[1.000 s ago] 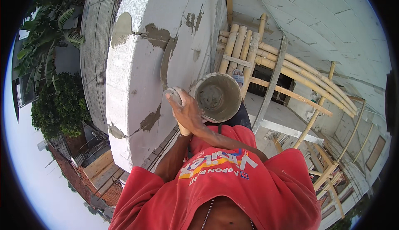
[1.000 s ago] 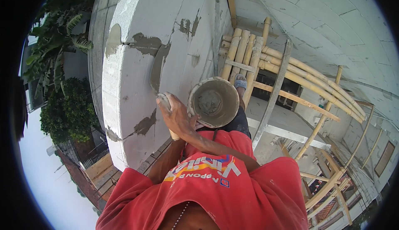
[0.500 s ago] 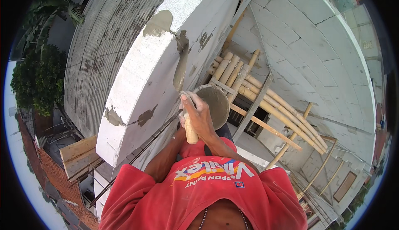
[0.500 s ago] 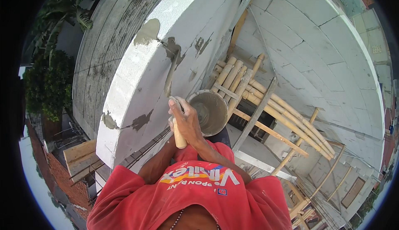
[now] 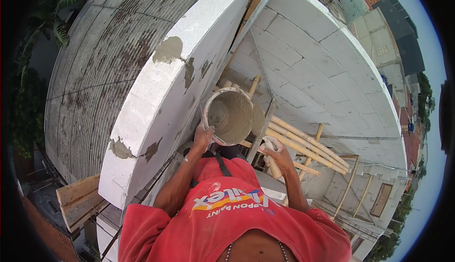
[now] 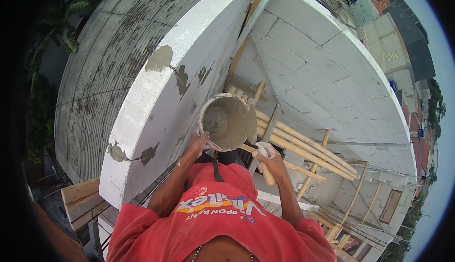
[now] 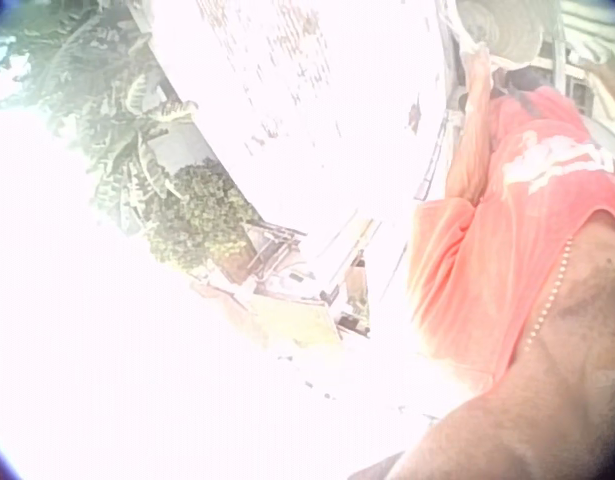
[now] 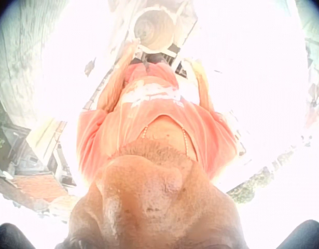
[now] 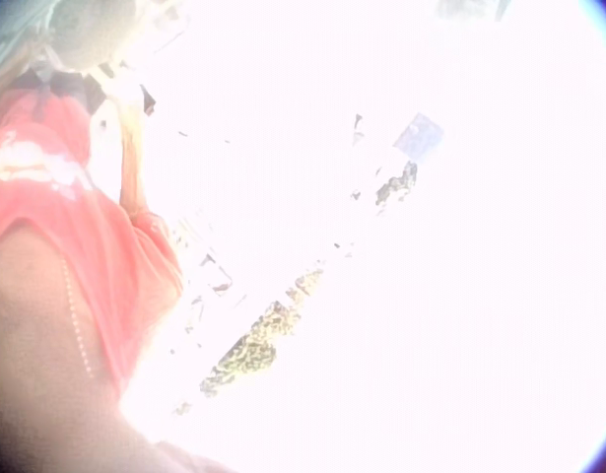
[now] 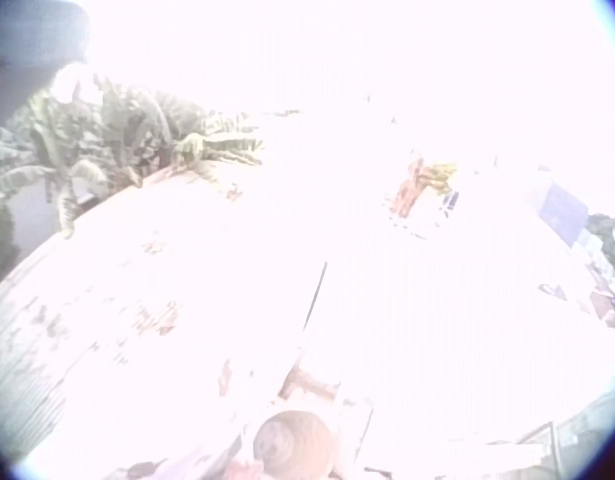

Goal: The person applies mortar to a wall with a trowel, positions a concrete block on top, and secures it by hammering a metal rod through the block into the structure.

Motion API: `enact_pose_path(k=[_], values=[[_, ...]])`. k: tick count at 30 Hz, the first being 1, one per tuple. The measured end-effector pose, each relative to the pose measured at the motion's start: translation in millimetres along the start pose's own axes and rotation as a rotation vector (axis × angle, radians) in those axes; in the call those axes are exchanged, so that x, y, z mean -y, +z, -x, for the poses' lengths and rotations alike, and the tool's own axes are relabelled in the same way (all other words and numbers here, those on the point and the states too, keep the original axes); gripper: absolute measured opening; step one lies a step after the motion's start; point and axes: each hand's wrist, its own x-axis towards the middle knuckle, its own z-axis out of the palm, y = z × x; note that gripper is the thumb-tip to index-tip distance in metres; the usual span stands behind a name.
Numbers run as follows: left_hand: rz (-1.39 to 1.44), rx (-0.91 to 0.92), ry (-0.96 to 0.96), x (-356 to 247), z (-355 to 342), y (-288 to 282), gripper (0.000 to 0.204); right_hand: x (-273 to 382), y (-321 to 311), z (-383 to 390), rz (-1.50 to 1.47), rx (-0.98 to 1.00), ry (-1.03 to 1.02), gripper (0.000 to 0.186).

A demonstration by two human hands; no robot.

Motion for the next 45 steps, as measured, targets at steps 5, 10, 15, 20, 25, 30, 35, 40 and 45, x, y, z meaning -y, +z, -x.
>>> enact_pose_path(k=[5, 10, 15, 20, 25, 30, 35, 40, 45], values=[[-0.068, 0.009, 0.055, -15.2, 10.6, 19.5, 0.056, -33.1, -5.9, 3.6, -0.035, 0.004, 0.081, 0.052], [0.025, 0.051, -0.027, -5.1, 18.2, 23.8, 0.058, -28.4, 21.6, 31.5, -0.419, -0.003, 0.071, 0.044], [-0.016, 0.052, -0.179, -1.9, 21.0, 19.6, 0.058, -80.2, 1.0, 19.9, -0.138, -0.126, 0.199, 0.043], [0.034, -0.023, -0.195, 21.0, 17.9, -2.7, 0.045, -79.6, 6.1, 11.5, -0.012, -0.251, 0.164, 0.048], [-0.021, 0.06, 0.008, 31.8, 5.8, -16.1, 0.048, -92.7, 10.2, 6.4, 0.101, -0.171, 0.071, 0.049], [-0.06, 0.101, 0.076, 1.2, 19.6, -6.1, 0.053, -87.0, 17.7, 31.0, 0.078, -0.158, -0.034, 0.042], [-0.012, 0.14, 0.031, -11.0, 14.1, -12.7, 0.056, -88.6, 13.5, 42.7, -0.049, -0.103, 0.092, 0.046], [-0.091, 0.123, 0.069, -20.7, 11.5, 4.6, 0.058, -110.5, 7.7, 45.8, 0.527, -0.378, -0.071, 0.05], [-0.246, 0.261, 0.098, -65.6, 11.5, 41.7, 0.05, -62.4, -22.1, 23.8, 0.759, -0.403, 0.019, 0.056]])
